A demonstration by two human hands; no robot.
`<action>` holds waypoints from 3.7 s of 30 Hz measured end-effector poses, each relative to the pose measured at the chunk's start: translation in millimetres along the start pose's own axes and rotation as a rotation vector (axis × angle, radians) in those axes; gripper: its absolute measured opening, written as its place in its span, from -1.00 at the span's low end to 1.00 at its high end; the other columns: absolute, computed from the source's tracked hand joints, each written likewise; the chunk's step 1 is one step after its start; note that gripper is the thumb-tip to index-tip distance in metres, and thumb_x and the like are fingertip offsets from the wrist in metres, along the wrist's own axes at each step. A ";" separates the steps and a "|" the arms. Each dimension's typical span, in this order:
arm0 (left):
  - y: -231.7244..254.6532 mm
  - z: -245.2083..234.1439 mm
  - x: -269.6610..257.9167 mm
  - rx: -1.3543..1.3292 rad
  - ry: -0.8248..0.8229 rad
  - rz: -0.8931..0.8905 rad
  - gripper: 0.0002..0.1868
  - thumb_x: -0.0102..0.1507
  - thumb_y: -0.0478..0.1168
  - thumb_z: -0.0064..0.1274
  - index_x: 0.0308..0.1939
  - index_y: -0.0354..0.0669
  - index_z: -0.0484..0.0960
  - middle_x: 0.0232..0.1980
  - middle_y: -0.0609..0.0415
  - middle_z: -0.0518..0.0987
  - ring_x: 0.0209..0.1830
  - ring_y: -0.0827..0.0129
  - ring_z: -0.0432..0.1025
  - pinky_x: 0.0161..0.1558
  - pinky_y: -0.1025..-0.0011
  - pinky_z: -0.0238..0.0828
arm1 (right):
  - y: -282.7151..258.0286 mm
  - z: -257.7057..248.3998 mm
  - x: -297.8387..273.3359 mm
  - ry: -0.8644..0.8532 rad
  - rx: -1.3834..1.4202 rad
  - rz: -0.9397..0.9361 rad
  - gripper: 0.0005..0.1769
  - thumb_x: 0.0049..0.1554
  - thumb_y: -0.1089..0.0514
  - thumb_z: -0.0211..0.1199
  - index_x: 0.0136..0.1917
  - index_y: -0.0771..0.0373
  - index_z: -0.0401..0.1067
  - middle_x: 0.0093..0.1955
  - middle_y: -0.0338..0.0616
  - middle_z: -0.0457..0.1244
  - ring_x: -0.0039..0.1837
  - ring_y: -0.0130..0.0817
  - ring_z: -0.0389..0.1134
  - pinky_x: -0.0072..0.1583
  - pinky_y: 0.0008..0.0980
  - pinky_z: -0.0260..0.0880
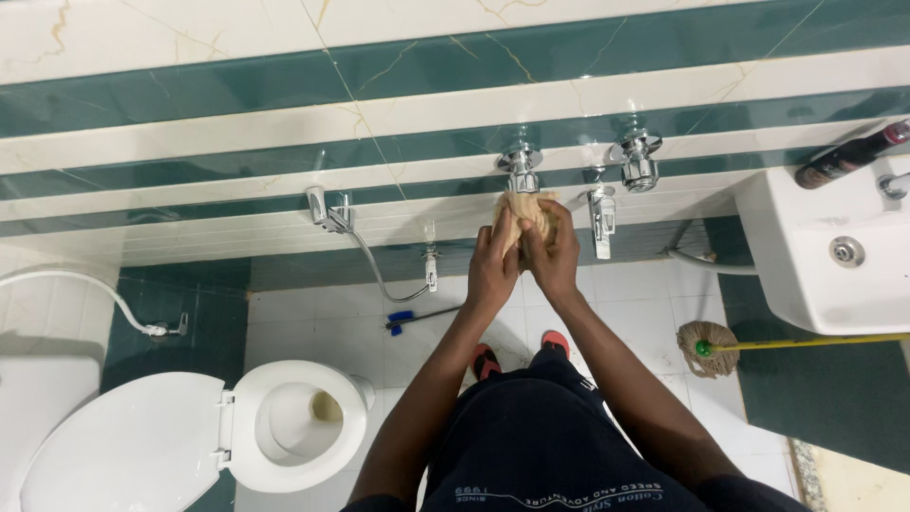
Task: The person wipes a bathroom sink faucet and multiple wall-mounted faucets using a cloth by hand.
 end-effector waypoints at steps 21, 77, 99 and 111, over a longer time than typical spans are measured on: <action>-30.1 20.3 -4.9 0.074 -0.235 -0.313 -0.14 0.31 -0.37 -0.10 0.64 0.23 -0.03 0.17 -0.21 0.35 -0.04 0.00 0.50 -0.04 0.14 0.56 | 108.3 52.7 12.0 -0.338 0.253 0.351 -0.43 0.32 -0.02 0.07 0.53 0.22 0.28 0.33 -0.05 0.31 0.30 -0.35 0.32 0.25 -0.42 0.34; 41.2 -5.2 72.0 0.356 0.054 0.173 -0.21 0.18 -0.34 0.14 0.44 -0.29 0.12 0.19 -0.54 0.40 0.00 -0.30 0.52 -0.14 -0.01 0.55 | -45.4 6.7 49.7 -0.192 -0.215 -0.283 -0.42 0.36 -0.08 0.03 0.55 0.15 0.11 0.37 0.30 0.23 0.25 0.19 0.39 0.18 -0.07 0.42; 49.3 -5.0 79.5 0.362 -0.110 0.074 -0.25 0.20 -0.32 0.15 0.44 -0.31 0.20 0.30 -0.59 0.26 0.12 -0.35 0.44 0.07 -0.06 0.47 | -29.0 -4.5 36.2 -0.315 -0.184 -0.231 -0.32 0.26 -0.01 0.14 0.58 0.06 0.04 0.29 0.33 0.29 0.33 0.25 0.32 0.28 0.00 0.32; -34.7 57.6 49.1 -0.070 -0.179 -0.224 -0.30 0.34 -0.28 -0.01 0.48 -0.28 0.02 0.26 -0.40 0.44 0.13 -0.17 0.46 0.03 0.04 0.47 | -69.0 -3.6 39.3 -0.347 -0.600 -0.286 -0.23 0.17 -0.26 0.22 0.56 -0.07 0.14 0.10 0.26 0.28 0.01 0.16 0.47 0.00 0.01 0.48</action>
Point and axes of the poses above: each hand's wrist, its own x-axis towards the middle knuckle, its own z-axis out of the palm, y = z × x, the point moved 7 cm from there along x, towards the middle knuckle
